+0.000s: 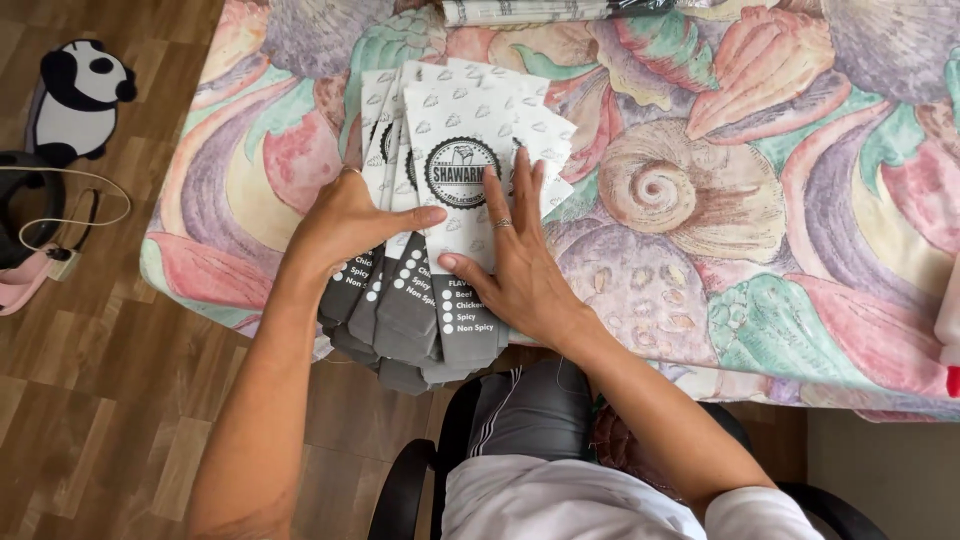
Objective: The person assembles shawarma food packages by applying glue to the edges of printed wrappers and folding them into pouches. They handle multiple wrappers, apply glue with a bottle, and press the edges to seal each package.
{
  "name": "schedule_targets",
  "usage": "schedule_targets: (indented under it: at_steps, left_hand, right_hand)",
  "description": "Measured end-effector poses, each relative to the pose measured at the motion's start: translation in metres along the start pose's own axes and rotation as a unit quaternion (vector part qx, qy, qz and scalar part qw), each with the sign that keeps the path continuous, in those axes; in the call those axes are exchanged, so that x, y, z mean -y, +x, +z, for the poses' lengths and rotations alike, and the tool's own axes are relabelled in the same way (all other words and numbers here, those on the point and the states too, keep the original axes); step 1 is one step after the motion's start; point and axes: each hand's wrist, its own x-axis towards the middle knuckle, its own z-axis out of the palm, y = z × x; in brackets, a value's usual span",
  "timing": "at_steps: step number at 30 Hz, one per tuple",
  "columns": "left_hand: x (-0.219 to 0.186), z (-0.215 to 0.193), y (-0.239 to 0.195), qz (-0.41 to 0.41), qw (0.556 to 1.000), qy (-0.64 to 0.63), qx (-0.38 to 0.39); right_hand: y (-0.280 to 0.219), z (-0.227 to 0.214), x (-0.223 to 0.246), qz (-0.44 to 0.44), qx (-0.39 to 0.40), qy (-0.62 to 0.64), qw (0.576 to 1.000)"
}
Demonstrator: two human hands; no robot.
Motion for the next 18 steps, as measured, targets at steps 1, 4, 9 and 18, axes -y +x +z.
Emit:
schedule_targets:
  at_steps: [1, 4, 9, 18]
  left_hand:
    - [0.003, 0.001, 0.001, 0.001, 1.000, 0.001, -0.002]
    - [0.004, 0.000, 0.003, 0.081, 0.993, -0.088, 0.013]
    - [-0.011, 0.015, -0.006, 0.106, 0.988, -0.108, 0.010]
    - [-0.012, 0.027, -0.022, 0.102, 0.977, -0.187, 0.010]
  right_hand:
    - [-0.004, -0.004, 0.002, -0.002, -0.002, 0.001, 1.000]
    - [-0.003, -0.019, 0.016, 0.021, -0.084, -0.073, 0.994]
    - [-0.004, -0.029, 0.041, 0.185, 0.005, 0.083, 0.979]
    - [-0.005, -0.035, 0.043, 0.164, -0.023, 0.119, 0.979]
